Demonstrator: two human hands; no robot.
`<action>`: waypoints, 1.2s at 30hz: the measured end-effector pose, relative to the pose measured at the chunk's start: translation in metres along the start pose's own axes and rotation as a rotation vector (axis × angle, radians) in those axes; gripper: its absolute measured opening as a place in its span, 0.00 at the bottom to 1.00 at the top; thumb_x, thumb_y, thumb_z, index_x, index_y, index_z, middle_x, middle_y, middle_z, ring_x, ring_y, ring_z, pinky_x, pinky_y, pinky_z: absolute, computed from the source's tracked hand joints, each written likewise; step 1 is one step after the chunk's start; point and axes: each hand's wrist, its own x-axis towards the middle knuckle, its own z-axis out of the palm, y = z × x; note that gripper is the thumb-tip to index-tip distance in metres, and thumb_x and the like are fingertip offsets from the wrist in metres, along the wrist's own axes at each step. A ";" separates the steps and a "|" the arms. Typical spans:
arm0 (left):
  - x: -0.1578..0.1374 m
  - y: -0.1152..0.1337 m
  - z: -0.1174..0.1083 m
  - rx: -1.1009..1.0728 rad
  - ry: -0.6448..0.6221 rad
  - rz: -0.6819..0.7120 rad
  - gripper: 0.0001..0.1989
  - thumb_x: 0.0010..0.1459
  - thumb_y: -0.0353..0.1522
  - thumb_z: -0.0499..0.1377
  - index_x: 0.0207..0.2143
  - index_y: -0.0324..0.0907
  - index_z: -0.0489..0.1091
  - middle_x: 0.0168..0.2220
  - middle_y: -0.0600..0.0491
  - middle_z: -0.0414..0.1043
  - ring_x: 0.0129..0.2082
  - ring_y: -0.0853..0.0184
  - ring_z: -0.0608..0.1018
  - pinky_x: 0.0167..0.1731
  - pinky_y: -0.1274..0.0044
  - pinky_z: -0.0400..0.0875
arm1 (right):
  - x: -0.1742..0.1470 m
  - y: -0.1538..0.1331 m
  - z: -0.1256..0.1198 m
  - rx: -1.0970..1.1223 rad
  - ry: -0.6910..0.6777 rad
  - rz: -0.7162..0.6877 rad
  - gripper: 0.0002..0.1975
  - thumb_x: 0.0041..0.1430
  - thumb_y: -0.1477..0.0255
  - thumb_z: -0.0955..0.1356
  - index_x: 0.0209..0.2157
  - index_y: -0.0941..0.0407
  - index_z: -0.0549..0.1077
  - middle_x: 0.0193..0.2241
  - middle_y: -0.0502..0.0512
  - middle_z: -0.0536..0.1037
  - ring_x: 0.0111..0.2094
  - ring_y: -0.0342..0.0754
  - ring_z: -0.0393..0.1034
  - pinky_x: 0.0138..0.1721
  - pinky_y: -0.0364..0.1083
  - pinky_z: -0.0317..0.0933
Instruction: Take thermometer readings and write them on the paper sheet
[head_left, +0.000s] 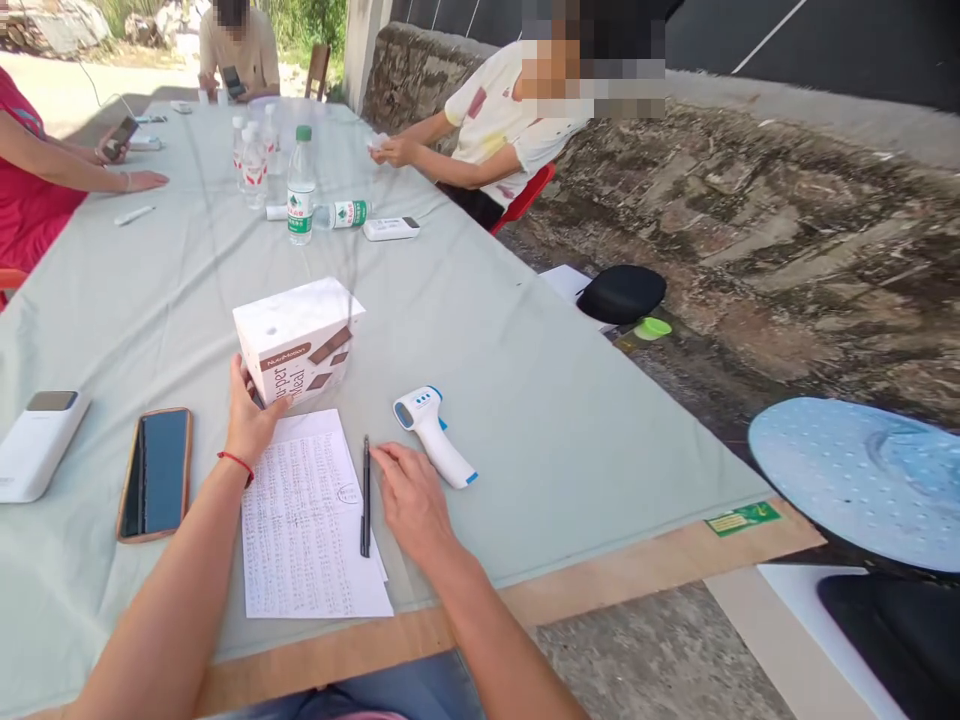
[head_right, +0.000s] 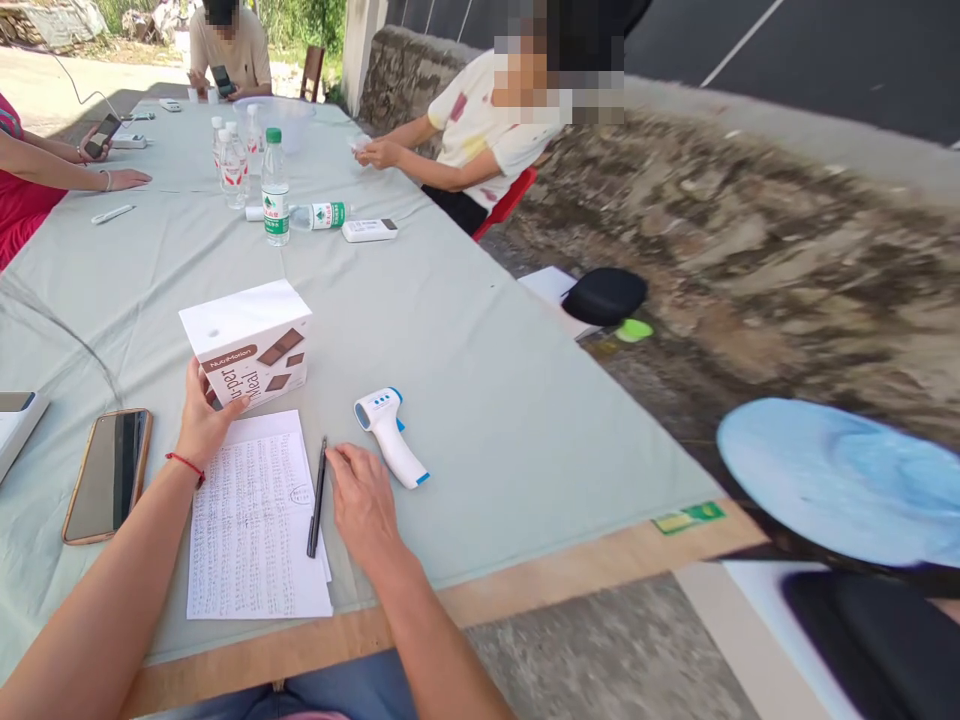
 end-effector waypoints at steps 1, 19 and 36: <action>-0.001 0.000 0.000 -0.007 -0.005 -0.013 0.46 0.46 0.31 0.67 0.64 0.50 0.48 0.57 0.45 0.63 0.53 0.55 0.72 0.51 0.60 0.70 | 0.000 0.000 0.000 0.004 0.004 0.002 0.22 0.61 0.82 0.57 0.52 0.57 0.70 0.45 0.63 0.73 0.45 0.55 0.66 0.45 0.55 0.64; -0.020 0.004 0.006 -0.095 0.086 -0.106 0.43 0.54 0.43 0.62 0.65 0.45 0.44 0.55 0.43 0.62 0.53 0.56 0.69 0.55 0.60 0.64 | 0.011 0.006 -0.018 -0.030 0.183 0.005 0.15 0.64 0.73 0.61 0.52 0.54 0.69 0.45 0.61 0.73 0.47 0.54 0.68 0.48 0.55 0.64; -0.021 0.005 0.005 0.144 0.117 -0.047 0.33 0.61 0.51 0.48 0.60 0.38 0.54 0.54 0.40 0.65 0.55 0.52 0.68 0.55 0.57 0.60 | 0.011 0.060 -0.013 -0.344 0.033 0.390 0.23 0.59 0.56 0.62 0.49 0.56 0.69 0.38 0.62 0.73 0.40 0.58 0.67 0.34 0.51 0.61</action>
